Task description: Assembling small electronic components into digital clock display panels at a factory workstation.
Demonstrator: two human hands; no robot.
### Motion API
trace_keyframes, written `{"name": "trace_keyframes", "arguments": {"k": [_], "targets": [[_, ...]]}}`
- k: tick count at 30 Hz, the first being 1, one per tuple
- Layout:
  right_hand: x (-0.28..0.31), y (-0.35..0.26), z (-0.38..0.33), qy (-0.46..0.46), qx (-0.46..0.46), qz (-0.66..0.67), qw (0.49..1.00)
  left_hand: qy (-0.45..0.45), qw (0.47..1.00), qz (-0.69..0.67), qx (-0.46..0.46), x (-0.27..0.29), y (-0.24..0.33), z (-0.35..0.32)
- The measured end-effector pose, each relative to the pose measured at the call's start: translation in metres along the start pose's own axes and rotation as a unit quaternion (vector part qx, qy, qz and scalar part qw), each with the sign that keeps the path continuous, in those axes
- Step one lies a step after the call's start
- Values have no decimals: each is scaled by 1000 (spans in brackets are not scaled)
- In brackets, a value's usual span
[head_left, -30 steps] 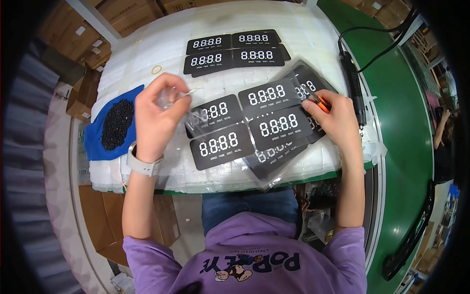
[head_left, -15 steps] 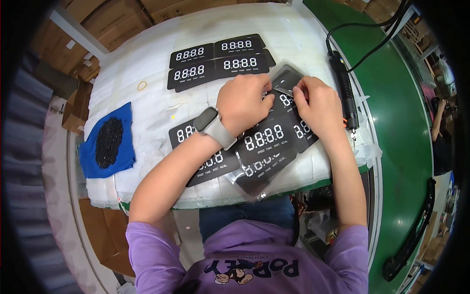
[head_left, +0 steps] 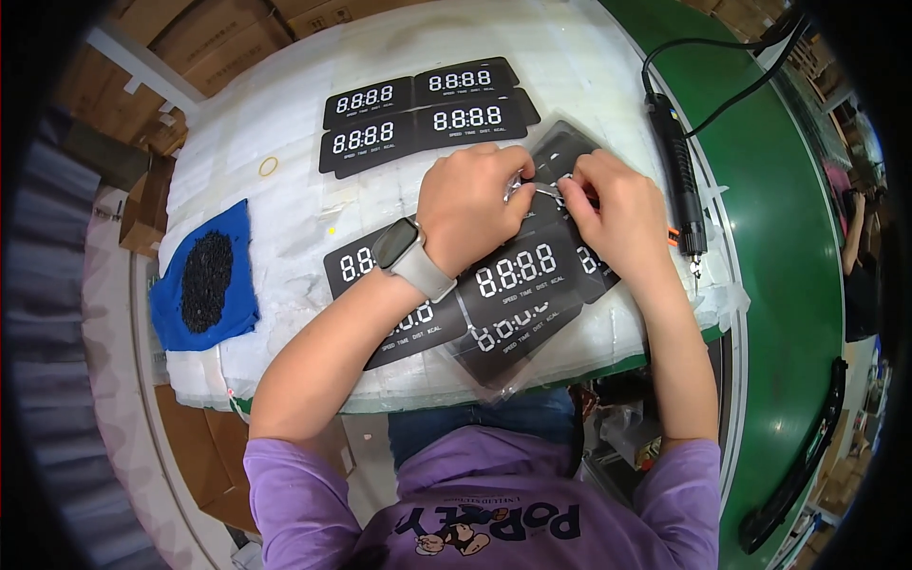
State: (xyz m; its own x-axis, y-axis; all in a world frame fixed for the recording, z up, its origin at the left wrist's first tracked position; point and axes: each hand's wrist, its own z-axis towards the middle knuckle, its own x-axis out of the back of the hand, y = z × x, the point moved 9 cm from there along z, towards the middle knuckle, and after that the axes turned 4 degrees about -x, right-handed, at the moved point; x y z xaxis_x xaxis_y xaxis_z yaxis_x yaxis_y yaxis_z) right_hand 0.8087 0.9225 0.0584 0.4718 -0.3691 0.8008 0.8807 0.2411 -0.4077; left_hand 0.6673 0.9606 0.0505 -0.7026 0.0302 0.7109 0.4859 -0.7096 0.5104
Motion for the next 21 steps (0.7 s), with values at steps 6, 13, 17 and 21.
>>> {"name": "trace_keyframes", "arguments": {"k": [6,13,17,21], "targets": [[10,11,-2,40,-56,-58,996,-3,1000,4,12,1,1,-1],[11,5,-1,33,-21,-54,998,3,1000,11,4,-1,1,-1],[11,7,0,26,-16,-36,999,3,1000,19,7,-1,2,-1],[11,7,0,20,-8,-13,1000,6,1000,25,2,0,3,-1]]}}
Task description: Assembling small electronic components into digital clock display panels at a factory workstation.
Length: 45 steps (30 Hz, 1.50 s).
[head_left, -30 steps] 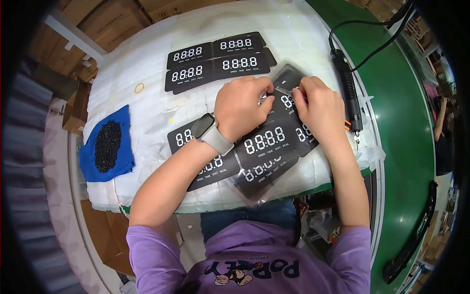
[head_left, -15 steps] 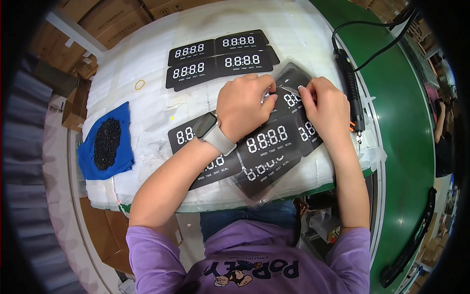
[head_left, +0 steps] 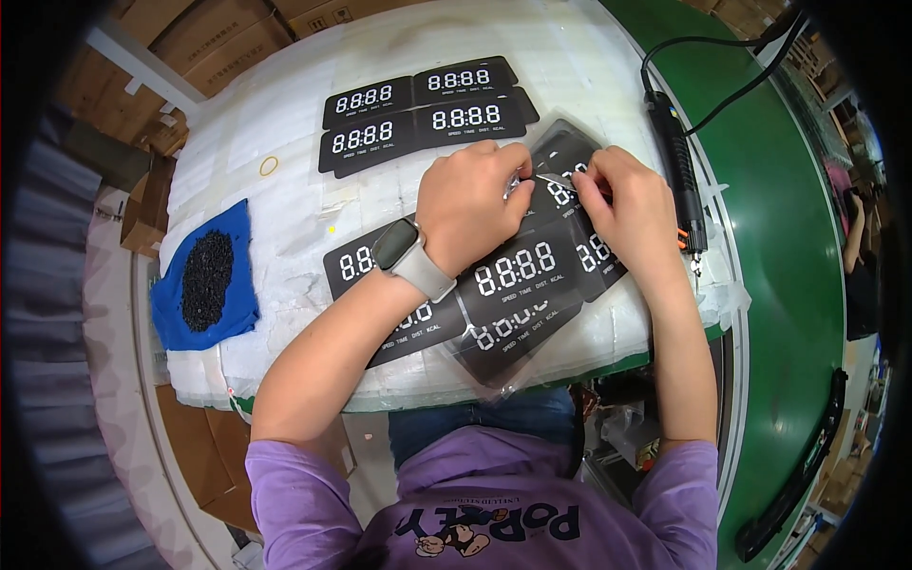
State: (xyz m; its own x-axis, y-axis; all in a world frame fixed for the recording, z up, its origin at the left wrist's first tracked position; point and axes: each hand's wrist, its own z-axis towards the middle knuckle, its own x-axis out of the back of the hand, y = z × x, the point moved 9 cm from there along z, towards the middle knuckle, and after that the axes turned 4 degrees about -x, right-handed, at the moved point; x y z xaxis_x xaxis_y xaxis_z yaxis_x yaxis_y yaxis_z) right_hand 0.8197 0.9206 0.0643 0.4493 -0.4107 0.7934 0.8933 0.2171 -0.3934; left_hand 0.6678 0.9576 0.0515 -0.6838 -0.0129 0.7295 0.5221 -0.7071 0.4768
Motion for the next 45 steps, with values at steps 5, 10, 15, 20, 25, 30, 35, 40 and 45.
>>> {"name": "trace_keyframes", "arguments": {"k": [5,10,15,20,25,30,35,40,45], "targets": [[0,-2,-1,1,17,30,999,-16,1000,1,5,-1,3,1],[-1,-10,-5,2,59,31,998,-13,1000,-1,-24,-1,7,-1],[7,-24,-9,21,106,10,994,10,998,-53,-33,2,6,-2],[12,-33,-12,34,138,-7,990,5,999,-51,-15,0,2,2],[7,-23,-9,15,86,4,996,-6,999,27,-24,-7,6,3],[14,23,-3,11,-128,106,986,-16,996,74,-45,-3,16,0],[-4,13,1,-113,-193,246,943,6,995,28,-100,14,37,-9],[-20,-2,-2,-198,-187,292,917,4,984,30,-176,30,57,-11],[7,23,17,-62,-152,192,967,-43,961,-63,-266,70,63,-31]]}}
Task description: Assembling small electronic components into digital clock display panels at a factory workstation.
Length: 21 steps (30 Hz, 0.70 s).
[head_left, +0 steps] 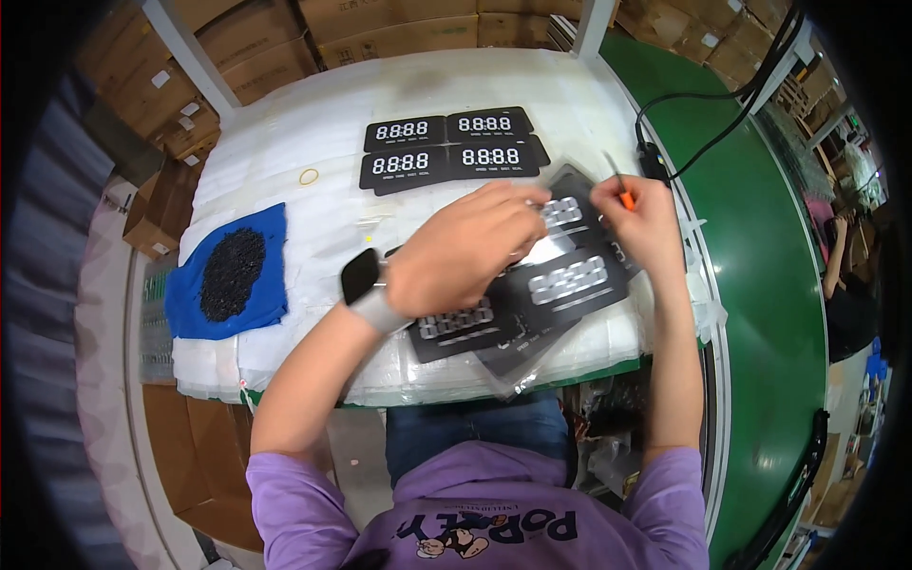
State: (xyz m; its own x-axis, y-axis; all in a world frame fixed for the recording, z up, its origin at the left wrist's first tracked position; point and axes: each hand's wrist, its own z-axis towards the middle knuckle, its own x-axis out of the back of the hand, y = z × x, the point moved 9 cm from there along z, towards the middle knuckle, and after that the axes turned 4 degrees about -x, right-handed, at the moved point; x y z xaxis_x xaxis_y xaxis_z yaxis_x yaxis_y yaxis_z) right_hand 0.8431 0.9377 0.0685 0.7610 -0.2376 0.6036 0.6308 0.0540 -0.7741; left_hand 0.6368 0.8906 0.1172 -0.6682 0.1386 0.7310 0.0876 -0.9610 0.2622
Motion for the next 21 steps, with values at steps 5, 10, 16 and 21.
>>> {"name": "trace_keyframes", "arguments": {"k": [5,10,16,21], "targets": [[41,24,44,66,9,16,998,162,952,-142,217,84,-32,-75],[-11,-1,110,34,7,40,999,485,731,-371,304,119,-103,-180],[-79,-4,147,62,11,-169,984,423,789,-242,373,104,-102,-177],[-54,-31,102,128,103,-323,932,383,794,-273,384,93,-98,-171]]}}
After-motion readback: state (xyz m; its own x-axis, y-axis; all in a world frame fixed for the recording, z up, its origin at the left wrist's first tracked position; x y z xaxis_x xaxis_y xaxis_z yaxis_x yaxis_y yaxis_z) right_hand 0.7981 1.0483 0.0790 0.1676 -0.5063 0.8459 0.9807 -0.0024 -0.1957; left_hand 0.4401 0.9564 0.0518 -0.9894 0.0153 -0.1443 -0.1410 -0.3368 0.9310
